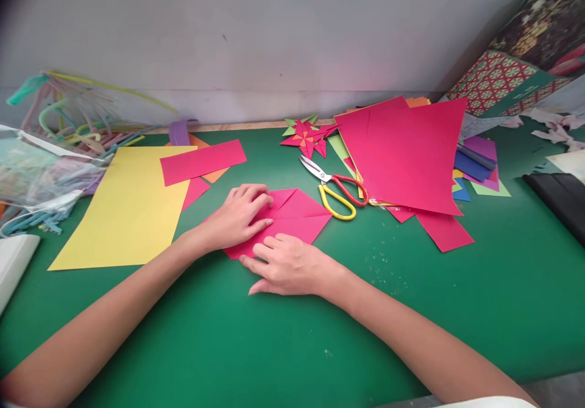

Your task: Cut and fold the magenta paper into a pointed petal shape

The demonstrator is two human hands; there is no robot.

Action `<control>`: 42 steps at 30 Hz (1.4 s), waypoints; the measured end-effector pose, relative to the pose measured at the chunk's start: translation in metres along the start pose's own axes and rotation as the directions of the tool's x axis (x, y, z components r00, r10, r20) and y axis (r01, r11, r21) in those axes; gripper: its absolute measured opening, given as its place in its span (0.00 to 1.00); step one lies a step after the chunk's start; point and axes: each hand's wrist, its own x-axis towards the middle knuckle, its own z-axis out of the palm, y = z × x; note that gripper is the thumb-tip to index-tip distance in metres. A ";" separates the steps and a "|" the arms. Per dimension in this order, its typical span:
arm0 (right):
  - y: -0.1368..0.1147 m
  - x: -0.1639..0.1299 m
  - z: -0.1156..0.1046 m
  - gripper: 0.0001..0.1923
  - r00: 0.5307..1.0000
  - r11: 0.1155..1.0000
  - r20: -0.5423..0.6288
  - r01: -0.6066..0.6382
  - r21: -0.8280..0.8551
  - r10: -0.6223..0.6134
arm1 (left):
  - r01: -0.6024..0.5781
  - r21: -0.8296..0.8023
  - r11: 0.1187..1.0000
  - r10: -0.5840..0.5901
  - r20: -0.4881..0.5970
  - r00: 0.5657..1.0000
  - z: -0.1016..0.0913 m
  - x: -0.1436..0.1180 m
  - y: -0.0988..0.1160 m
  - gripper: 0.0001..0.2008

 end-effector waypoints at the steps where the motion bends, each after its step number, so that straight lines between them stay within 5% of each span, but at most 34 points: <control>1: -0.002 0.002 0.000 0.33 1.000 1.000 0.004 -0.010 0.014 0.010 | 0.000 0.000 1.000 0.000 0.002 1.000 0.000 0.000 0.000 0.15; 12: 0.005 0.002 0.002 0.32 0.997 0.988 -0.038 -0.059 0.143 0.065 | 0.006 -0.012 1.000 -0.006 0.009 1.000 -0.002 0.001 0.001 0.16; 17: 0.002 0.005 0.006 0.29 0.996 0.996 -0.062 -0.053 0.071 0.058 | 0.007 -0.007 1.000 -0.007 0.005 1.000 -0.001 0.000 0.001 0.16; 26: -0.004 0.007 -0.004 0.33 0.996 0.994 0.066 -0.062 0.088 0.056 | 0.000 -0.013 1.000 0.000 -0.004 1.000 -0.001 0.000 0.001 0.16; 34: 0.003 -0.009 -0.001 0.26 0.996 0.994 -0.032 -0.084 0.066 0.086 | -0.003 0.001 1.000 0.003 -0.005 1.000 0.000 0.000 0.000 0.16; 42: 0.008 -0.017 -0.008 0.26 0.998 0.985 0.051 -0.054 0.167 0.046 | -0.002 0.006 1.000 0.001 0.007 1.000 -0.001 0.000 0.001 0.15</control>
